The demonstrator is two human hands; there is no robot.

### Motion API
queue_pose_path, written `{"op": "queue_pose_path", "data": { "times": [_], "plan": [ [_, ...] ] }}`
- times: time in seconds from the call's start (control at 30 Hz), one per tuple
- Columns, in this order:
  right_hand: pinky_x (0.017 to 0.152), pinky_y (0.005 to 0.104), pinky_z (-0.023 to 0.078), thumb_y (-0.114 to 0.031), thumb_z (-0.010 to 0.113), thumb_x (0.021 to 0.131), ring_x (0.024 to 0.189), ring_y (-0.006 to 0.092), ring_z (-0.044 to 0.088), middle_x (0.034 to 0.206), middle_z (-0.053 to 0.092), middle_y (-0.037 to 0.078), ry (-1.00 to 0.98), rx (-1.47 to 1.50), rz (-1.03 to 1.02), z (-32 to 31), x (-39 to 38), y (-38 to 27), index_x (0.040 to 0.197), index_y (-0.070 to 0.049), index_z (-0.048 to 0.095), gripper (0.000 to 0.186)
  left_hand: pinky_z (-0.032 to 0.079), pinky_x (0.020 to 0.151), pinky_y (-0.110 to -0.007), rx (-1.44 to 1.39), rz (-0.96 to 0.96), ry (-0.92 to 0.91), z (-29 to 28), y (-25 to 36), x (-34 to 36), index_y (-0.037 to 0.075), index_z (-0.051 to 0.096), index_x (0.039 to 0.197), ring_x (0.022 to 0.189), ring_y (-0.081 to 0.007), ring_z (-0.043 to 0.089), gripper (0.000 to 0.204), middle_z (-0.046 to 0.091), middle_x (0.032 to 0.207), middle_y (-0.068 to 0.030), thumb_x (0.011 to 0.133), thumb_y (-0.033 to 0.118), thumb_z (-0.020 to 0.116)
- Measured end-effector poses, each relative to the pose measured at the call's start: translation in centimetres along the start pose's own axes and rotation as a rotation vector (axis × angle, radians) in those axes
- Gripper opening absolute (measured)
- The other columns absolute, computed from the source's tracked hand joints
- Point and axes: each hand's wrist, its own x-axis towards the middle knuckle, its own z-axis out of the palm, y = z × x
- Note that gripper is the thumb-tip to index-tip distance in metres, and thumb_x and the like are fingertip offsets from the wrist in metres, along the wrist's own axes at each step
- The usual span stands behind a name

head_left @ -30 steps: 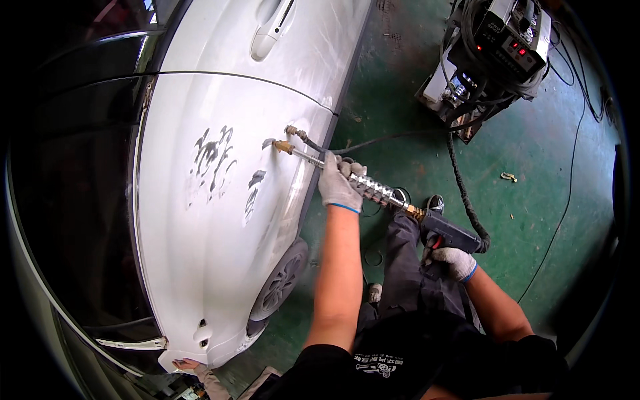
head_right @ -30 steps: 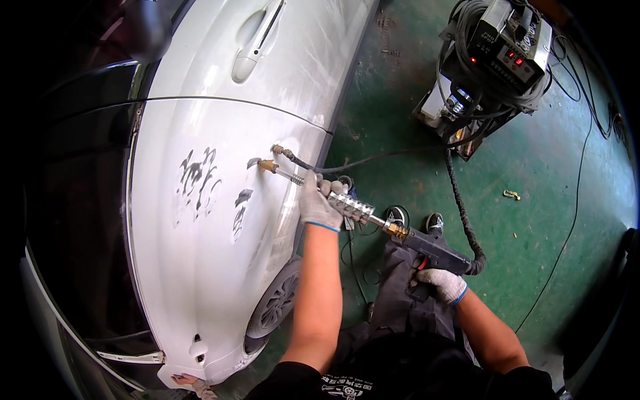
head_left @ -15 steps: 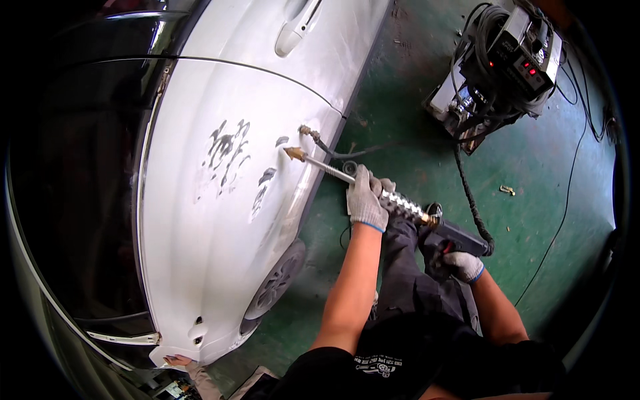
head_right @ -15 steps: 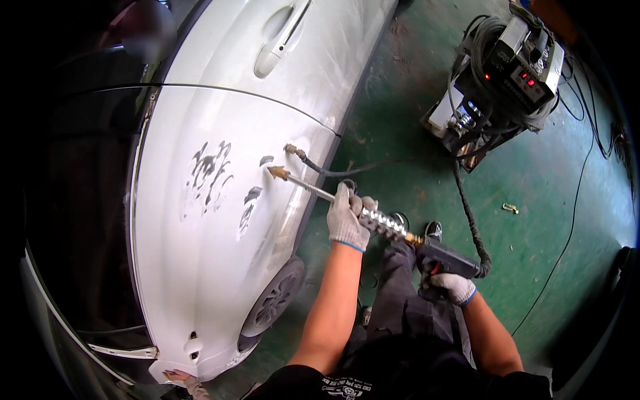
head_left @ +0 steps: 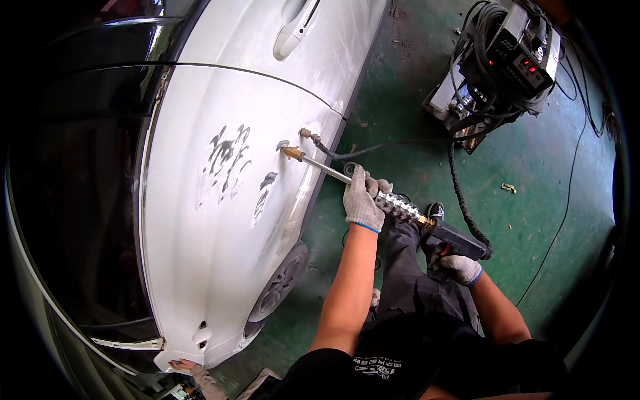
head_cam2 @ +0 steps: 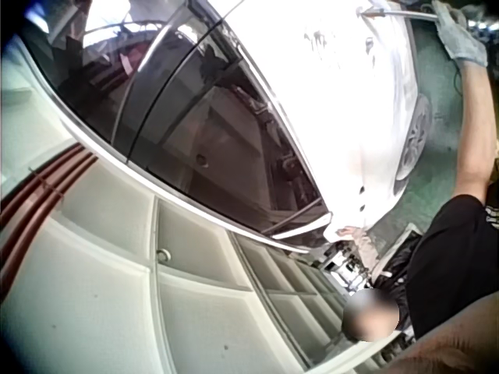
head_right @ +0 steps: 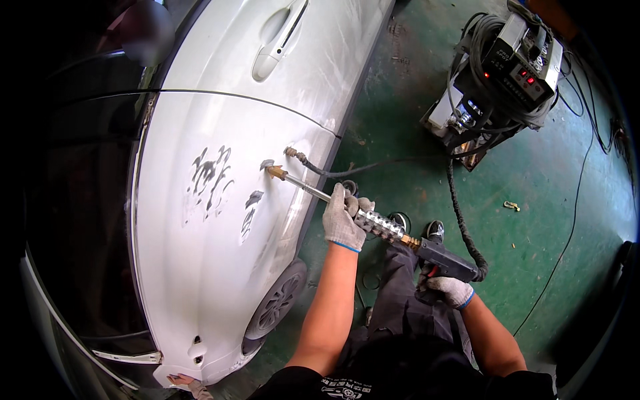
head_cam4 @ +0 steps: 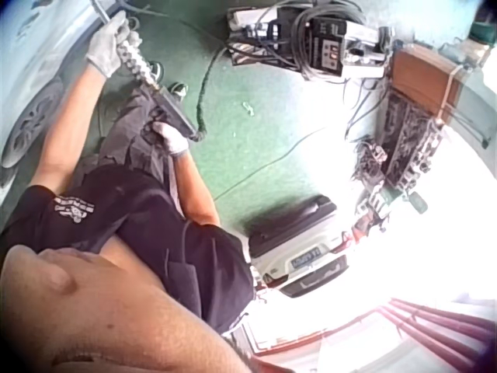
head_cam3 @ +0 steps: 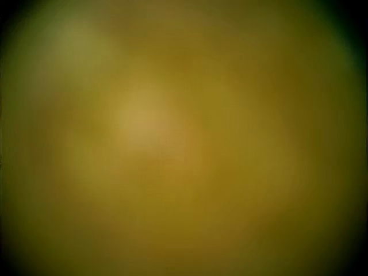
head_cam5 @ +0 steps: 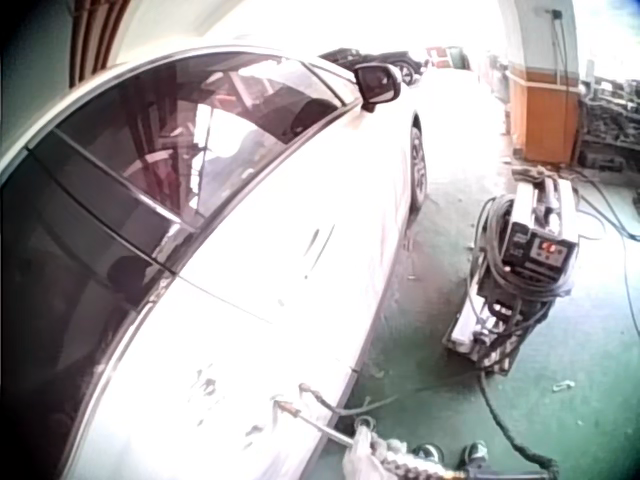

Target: The person uses a power sander to grind the surface of a white car's rear quarter panel, removing paint and creating bare metal patches. They then switch to a pneumatic tool to apply a substance to the sanded areas.

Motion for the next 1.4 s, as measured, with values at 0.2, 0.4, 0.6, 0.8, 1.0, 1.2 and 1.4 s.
{"op": "queue_pose_path", "data": {
  "times": [0.2,0.4,0.6,0.8,1.0,1.2,1.4],
  "plan": [
    [0.086,0.0390,0.060,-0.006,0.076,0.083,0.089,0.0245,0.072,0.100,0.073,0.013,-0.051,-0.018,-0.030,-0.1,0.3,0.1,0.114,-0.003,0.065,0.033,0.058,0.078,-0.048,0.021,-0.020,-0.005,-0.1,0.2,0.1,0.016,0.055,0.095,0.059,-0.0208,0.061,0.028,0.038,0.060,0.0028,0.109,0.038,0.063],
    [0.085,0.0393,0.060,-0.005,0.074,0.084,0.089,0.0243,0.072,0.101,0.073,0.012,0.021,-0.022,-0.002,0.2,-0.1,0.1,0.114,-0.002,0.064,0.031,0.057,0.076,-0.047,-0.017,-0.022,-0.001,-0.1,0.6,0.2,0.016,0.057,0.095,0.056,-0.0207,0.059,0.027,0.040,0.060,0.0030,0.107,0.038,0.065],
    [0.085,0.0400,0.061,-0.005,0.074,0.085,0.089,0.0250,0.072,0.100,0.072,0.013,-0.010,0.044,-0.027,0.6,-0.4,0.0,0.115,-0.001,0.063,0.032,0.057,0.073,-0.048,0.016,-0.010,0.073,0.6,1.3,0.3,0.015,0.058,0.093,0.055,-0.0213,0.060,0.029,0.043,0.060,0.0029,0.108,0.040,0.065],
    [0.084,0.0404,0.062,-0.006,0.074,0.084,0.088,0.0256,0.072,0.098,0.072,0.014,0.003,0.011,-0.029,0.6,-0.3,-0.1,0.115,-0.001,0.061,0.034,0.057,0.075,-0.046,0.010,-0.021,0.039,0.5,1.3,0.3,0.015,0.055,0.097,0.056,-0.0189,0.057,0.030,0.038,0.062,0.0031,0.108,0.042,0.064],
    [0.084,0.0397,0.061,-0.005,0.073,0.083,0.088,0.0254,0.072,0.098,0.072,0.013,-0.007,0.034,-0.029,0.6,-0.2,-0.2,0.114,-0.001,0.062,0.033,0.055,0.077,-0.049,0.007,-0.006,0.022,-0.1,1.2,0.8,0.015,0.056,0.097,0.056,-0.0208,0.059,0.030,0.039,0.061,0.0031,0.107,0.041,0.066],
    [0.085,0.0400,0.061,0.000,0.071,0.084,0.088,0.0248,0.072,0.099,0.072,0.012,-0.019,-0.002,-0.028,0.2,-0.1,-0.1,0.113,-0.002,0.062,0.031,0.055,0.077,-0.050,-0.009,-0.015,0.002,-0.7,0.8,0.9,0.015,0.056,0.097,0.056,-0.0205,0.058,0.030,0.039,0.061,0.0030,0.107,0.041,0.066],
    [0.086,0.0405,0.061,0.000,0.072,0.085,0.089,0.0249,0.072,0.100,0.072,0.012,-0.012,-0.004,-0.009,0.1,0.0,0.2,0.115,-0.002,0.063,0.031,0.056,0.076,-0.048,0.000,-0.008,0.012,-0.3,1.4,0.8,0.015,0.056,0.096,0.056,-0.0202,0.058,0.030,0.040,0.061,0.0034,0.107,0.042,0.065]
  ]
}}
